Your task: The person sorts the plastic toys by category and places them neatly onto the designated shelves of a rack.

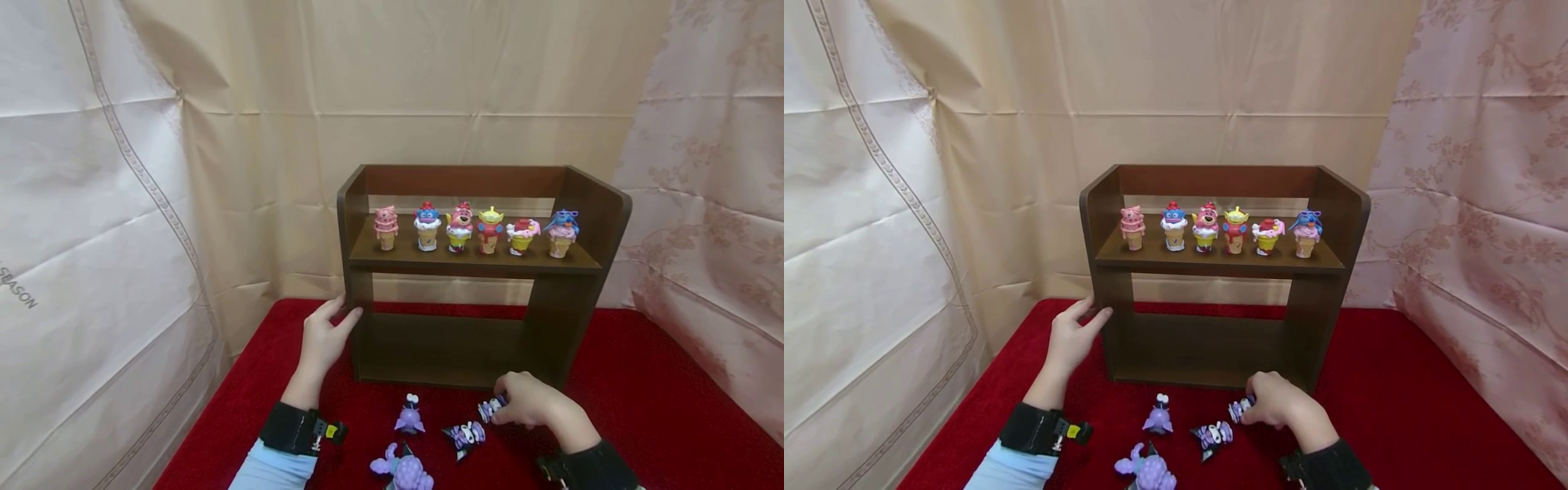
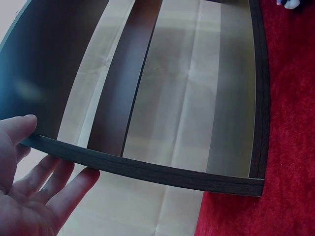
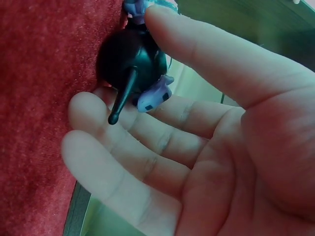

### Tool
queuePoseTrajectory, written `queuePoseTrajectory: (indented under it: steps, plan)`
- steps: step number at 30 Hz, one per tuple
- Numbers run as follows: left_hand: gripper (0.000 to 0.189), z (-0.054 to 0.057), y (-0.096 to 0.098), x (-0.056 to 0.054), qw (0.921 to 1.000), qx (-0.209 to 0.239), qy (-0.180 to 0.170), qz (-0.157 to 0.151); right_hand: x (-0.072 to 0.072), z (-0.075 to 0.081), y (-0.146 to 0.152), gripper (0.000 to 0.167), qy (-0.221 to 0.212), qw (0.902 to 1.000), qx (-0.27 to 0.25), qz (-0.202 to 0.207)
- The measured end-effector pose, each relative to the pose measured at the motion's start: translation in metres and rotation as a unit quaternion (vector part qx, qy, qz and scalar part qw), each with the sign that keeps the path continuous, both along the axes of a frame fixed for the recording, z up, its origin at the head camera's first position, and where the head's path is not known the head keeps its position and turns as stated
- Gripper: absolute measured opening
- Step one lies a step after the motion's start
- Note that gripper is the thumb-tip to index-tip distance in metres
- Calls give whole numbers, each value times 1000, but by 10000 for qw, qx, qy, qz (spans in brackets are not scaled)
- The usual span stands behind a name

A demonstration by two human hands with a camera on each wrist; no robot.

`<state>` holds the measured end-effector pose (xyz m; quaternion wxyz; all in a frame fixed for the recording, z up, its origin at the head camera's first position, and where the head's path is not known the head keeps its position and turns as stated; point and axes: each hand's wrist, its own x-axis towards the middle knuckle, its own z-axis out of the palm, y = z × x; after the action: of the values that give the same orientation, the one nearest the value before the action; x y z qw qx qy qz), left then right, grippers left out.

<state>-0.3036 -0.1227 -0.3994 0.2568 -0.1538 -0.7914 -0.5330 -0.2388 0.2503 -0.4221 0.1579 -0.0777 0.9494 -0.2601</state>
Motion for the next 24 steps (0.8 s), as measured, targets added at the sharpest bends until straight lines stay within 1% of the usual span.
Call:
queuePoseTrajectory:
  steps: [9, 13, 16, 24]
  plan:
    - [44, -1, 0, -1, 10000, 17, -29, 30, 1, -1, 3, 40, 2, 9999, -159, -32]
    - [44, -1, 0, 0, 10000, -4, -67, 30, 1, 0, 5, 41, -66, 9997, -223, -27]
    - [45, -1, 0, 0, 10000, -11, -80, 32, 1, 0, 5, 41, -119, 9996, -237, -23]
    - [45, -2, 0, -1, 10000, 30, -41, 23, 1, -3, 7, 39, -92, 9996, -266, 24]
